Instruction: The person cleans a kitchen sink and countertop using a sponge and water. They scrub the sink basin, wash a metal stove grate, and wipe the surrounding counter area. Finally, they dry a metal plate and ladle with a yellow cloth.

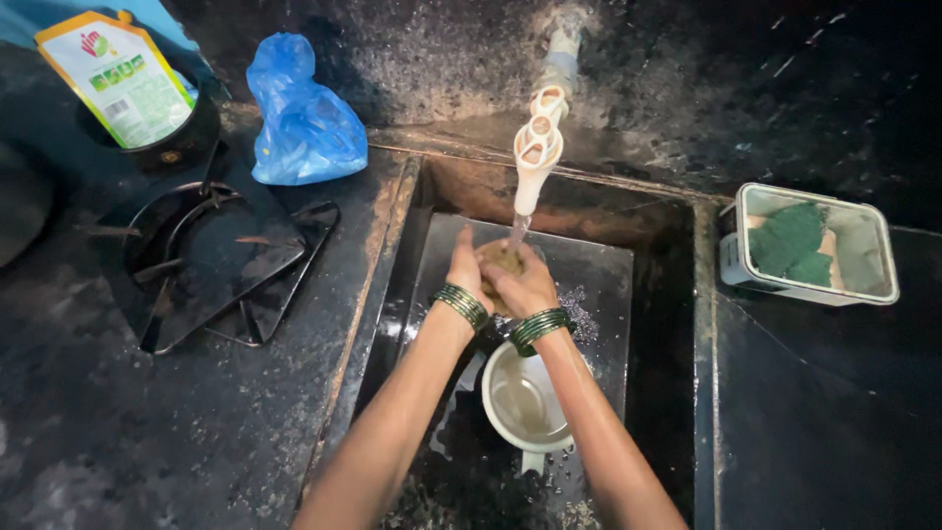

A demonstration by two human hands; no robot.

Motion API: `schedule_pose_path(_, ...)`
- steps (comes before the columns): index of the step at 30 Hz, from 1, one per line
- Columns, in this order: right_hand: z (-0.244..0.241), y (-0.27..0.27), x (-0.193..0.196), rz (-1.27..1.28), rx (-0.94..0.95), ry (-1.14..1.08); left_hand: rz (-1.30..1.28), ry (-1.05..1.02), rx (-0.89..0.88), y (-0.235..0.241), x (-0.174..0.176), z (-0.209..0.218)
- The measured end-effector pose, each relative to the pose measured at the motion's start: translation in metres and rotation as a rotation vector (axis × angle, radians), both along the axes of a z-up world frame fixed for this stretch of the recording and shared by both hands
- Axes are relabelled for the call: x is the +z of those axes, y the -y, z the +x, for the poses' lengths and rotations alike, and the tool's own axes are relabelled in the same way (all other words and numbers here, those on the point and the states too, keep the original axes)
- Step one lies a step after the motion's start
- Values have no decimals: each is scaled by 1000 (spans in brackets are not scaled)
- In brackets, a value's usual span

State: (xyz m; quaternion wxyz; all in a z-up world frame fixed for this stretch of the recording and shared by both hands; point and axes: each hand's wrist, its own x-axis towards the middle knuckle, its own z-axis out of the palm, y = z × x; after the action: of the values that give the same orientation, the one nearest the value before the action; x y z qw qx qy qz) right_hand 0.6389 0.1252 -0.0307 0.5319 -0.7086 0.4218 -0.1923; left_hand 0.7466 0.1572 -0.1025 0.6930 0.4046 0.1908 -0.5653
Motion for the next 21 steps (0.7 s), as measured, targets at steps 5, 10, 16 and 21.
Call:
schedule_pose_path(5,-3,-11,7,-277,-60,-64,-113,3,124,14,-49,-4)
schedule_pose_path(10,3,-12,6,-242,-48,-223,-203,-58,131,16,-77,-5)
schedule_pose_path(16,7,5,-28,-218,-45,-307,-105,-97,-10,7,-54,-11)
schedule_pose_path(21,6,15,-54,-179,-1,-322,-69,-133,-175,-14,-14,-10)
